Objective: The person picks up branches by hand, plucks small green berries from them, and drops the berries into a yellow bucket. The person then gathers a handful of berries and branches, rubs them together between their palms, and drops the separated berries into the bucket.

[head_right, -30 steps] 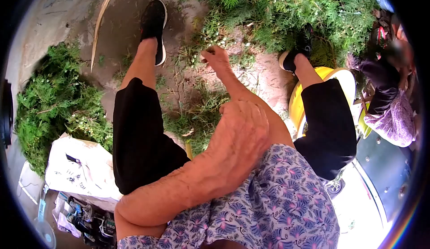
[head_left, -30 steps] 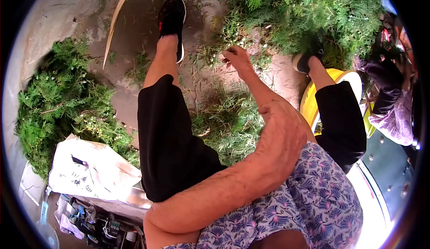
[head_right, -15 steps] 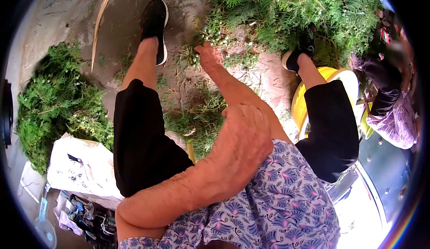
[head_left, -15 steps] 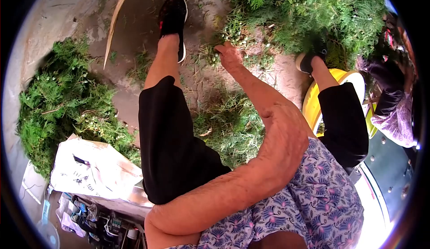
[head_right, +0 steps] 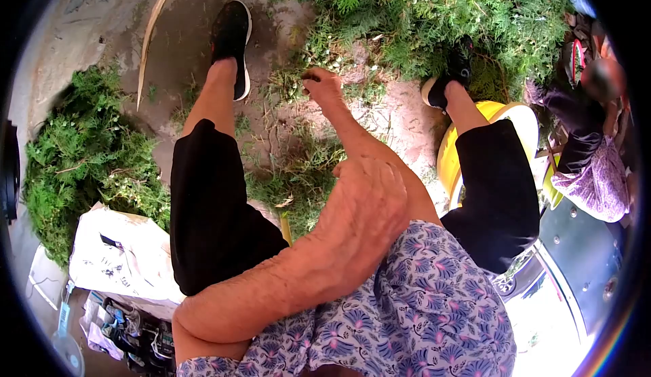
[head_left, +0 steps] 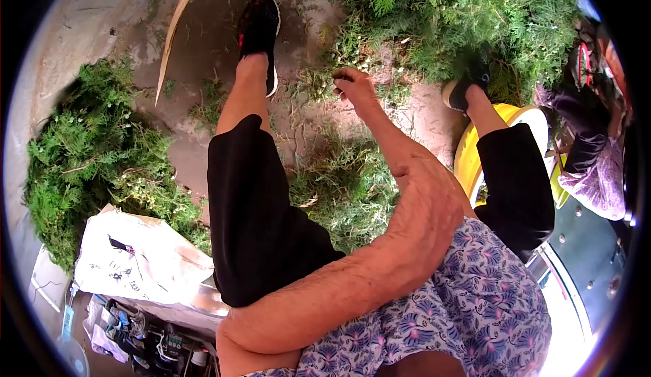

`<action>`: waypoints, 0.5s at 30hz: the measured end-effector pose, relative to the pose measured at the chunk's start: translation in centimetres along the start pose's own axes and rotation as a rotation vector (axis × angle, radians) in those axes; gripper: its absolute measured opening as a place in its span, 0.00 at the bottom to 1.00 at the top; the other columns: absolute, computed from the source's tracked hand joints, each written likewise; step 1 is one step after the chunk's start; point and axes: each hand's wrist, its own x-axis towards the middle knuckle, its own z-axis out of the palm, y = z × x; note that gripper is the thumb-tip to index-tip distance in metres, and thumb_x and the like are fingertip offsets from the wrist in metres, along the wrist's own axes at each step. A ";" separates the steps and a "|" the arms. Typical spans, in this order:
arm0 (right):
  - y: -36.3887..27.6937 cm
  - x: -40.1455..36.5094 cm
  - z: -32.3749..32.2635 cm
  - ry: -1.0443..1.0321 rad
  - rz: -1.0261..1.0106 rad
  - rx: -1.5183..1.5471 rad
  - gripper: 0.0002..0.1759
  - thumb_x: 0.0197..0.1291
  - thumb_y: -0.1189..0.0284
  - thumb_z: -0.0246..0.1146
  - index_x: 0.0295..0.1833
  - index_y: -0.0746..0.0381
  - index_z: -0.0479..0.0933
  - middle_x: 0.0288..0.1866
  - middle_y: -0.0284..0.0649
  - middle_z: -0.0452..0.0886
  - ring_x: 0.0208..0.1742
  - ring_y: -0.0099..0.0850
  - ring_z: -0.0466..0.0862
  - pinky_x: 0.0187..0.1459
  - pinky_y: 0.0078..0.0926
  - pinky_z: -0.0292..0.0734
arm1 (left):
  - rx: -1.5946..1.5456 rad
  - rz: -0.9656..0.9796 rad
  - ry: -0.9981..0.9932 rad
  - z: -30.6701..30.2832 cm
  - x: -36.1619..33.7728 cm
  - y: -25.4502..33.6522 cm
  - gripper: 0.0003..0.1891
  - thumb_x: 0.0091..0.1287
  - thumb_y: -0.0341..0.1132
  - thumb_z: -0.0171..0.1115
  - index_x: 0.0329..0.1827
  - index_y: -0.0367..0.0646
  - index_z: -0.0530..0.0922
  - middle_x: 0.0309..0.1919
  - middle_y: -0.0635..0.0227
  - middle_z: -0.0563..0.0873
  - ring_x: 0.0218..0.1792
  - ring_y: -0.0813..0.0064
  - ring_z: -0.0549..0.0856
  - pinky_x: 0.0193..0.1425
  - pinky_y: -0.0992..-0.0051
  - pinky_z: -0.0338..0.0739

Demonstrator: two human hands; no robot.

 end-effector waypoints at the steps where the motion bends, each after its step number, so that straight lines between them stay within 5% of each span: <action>1: -0.2 0.2 0.3 0.053 -0.061 -0.322 0.11 0.51 0.73 0.63 0.40 0.64 0.78 0.31 0.41 0.80 0.30 0.31 0.80 0.30 0.32 0.76 | 0.001 0.000 -0.001 -0.1 -0.1 -0.2 0.10 0.55 0.33 0.53 0.35 0.38 0.80 0.28 0.62 0.76 0.34 0.66 0.77 0.38 0.66 0.69; 2: -0.1 0.4 0.6 0.106 -0.120 -0.644 0.10 0.51 0.71 0.63 0.39 0.62 0.79 0.33 0.43 0.81 0.32 0.34 0.81 0.33 0.36 0.77 | -0.002 0.006 0.017 -0.2 -0.2 -0.3 0.10 0.55 0.32 0.53 0.35 0.38 0.80 0.27 0.63 0.76 0.33 0.66 0.76 0.37 0.66 0.69; 6: 1.0 1.2 1.0 0.402 -0.332 -0.898 0.09 0.50 0.70 0.63 0.38 0.59 0.80 0.37 0.48 0.80 0.39 0.44 0.81 0.40 0.40 0.76 | -0.043 -0.004 0.057 -0.5 -0.4 -0.5 0.10 0.55 0.32 0.54 0.34 0.38 0.79 0.27 0.63 0.76 0.33 0.67 0.76 0.36 0.66 0.69; 9: 2.3 1.5 1.1 0.261 -0.537 -0.867 0.09 0.49 0.72 0.64 0.39 0.58 0.80 0.37 0.46 0.80 0.40 0.44 0.80 0.41 0.39 0.76 | -0.010 -0.005 0.004 -0.6 -0.2 -0.3 0.10 0.55 0.32 0.54 0.35 0.37 0.80 0.28 0.63 0.77 0.33 0.67 0.76 0.36 0.66 0.69; 15: 3.1 1.5 3.0 0.173 -0.398 -1.051 0.16 0.48 0.71 0.67 0.45 0.59 0.77 0.42 0.48 0.78 0.42 0.47 0.78 0.41 0.39 0.75 | 0.070 -0.062 0.105 0.2 -0.3 -0.3 0.11 0.55 0.31 0.53 0.37 0.38 0.80 0.29 0.63 0.77 0.34 0.67 0.76 0.36 0.66 0.69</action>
